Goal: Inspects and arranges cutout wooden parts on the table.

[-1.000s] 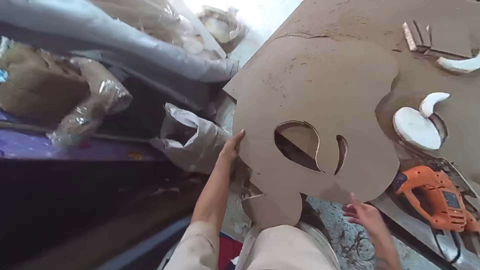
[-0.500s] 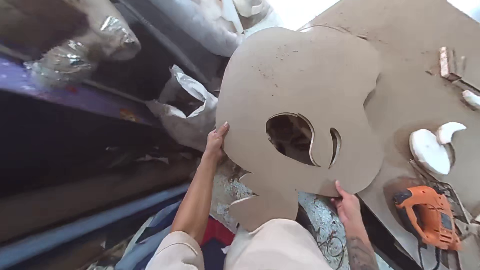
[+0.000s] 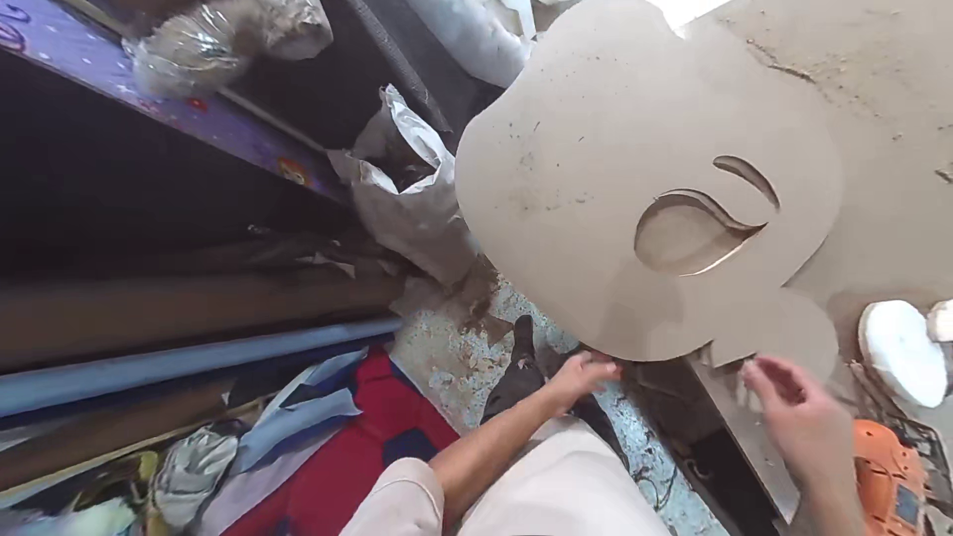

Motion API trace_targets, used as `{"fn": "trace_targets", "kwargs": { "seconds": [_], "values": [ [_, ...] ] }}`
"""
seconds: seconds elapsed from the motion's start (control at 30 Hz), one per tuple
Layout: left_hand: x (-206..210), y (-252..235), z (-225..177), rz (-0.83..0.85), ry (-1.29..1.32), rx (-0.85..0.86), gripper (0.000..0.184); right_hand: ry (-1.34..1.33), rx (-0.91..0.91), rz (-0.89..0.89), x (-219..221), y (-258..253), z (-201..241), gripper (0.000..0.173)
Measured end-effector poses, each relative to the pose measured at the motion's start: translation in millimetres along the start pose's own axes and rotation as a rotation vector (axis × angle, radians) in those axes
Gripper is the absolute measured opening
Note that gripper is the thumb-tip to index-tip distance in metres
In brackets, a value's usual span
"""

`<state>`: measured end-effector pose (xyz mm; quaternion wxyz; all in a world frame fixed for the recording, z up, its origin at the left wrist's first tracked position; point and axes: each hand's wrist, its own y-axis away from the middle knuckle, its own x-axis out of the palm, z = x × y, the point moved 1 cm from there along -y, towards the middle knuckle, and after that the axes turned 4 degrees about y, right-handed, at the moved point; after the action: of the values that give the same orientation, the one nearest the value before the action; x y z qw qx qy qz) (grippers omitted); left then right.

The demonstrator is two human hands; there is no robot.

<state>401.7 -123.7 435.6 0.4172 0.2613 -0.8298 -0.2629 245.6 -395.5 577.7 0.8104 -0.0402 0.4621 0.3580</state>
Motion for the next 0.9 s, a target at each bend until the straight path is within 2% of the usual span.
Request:
{"fn": "trace_targets", "kwargs": {
  "seconds": [0.03,0.07,0.1,0.17,0.23,0.27,0.33,0.43,0.5,0.57,0.63,0.7,0.8,0.9],
  "values": [
    [-2,6,8,0.109,-0.157,-0.047,0.041,0.029,0.033,0.023,8,21,-8,0.037],
    [-9,13,10,0.136,-0.285,-0.069,0.037,0.015,0.077,0.050,18,40,-17,0.034],
    [-21,21,4,0.067,-0.329,-0.060,0.034,-0.033,0.131,0.080,33,58,-26,0.031],
    [-63,34,-30,-0.276,-0.293,0.053,0.035,-0.185,0.264,0.174,69,82,-40,0.032],
    [-121,41,-86,-0.637,-0.283,0.304,0.039,-0.312,0.396,0.296,107,91,-40,0.036],
    [-149,44,-121,-0.764,-0.321,0.415,0.042,-0.361,0.442,0.340,122,92,-34,0.038],
    [-196,44,-195,-0.910,-0.406,0.569,0.053,-0.448,0.487,0.360,142,80,-13,0.041],
    [-245,11,-296,-0.886,-0.485,0.581,0.070,-0.521,0.518,0.245,159,47,22,0.050],
    [-272,-35,-355,-0.775,-0.567,0.471,0.079,-0.480,0.597,0.098,168,22,43,0.053],
    [-286,-84,-400,-0.646,-0.634,0.341,0.077,-0.431,0.727,-0.046,180,5,62,0.053],
    [-282,-108,-414,-0.515,-0.623,0.225,0.067,-0.377,0.824,-0.130,189,1,71,0.051],
    [-277,-109,-414,-0.426,-0.557,0.218,0.058,-0.408,0.872,-0.151,191,-7,71,0.050],
    [-287,-81,-384,-0.436,-0.565,0.193,0.055,-0.514,0.967,-0.150,187,-6,59,0.046],
    [-299,-50,-349,-0.485,-0.506,0.161,0.043,-0.467,0.994,-0.155,181,2,50,0.042]
  ]
}}
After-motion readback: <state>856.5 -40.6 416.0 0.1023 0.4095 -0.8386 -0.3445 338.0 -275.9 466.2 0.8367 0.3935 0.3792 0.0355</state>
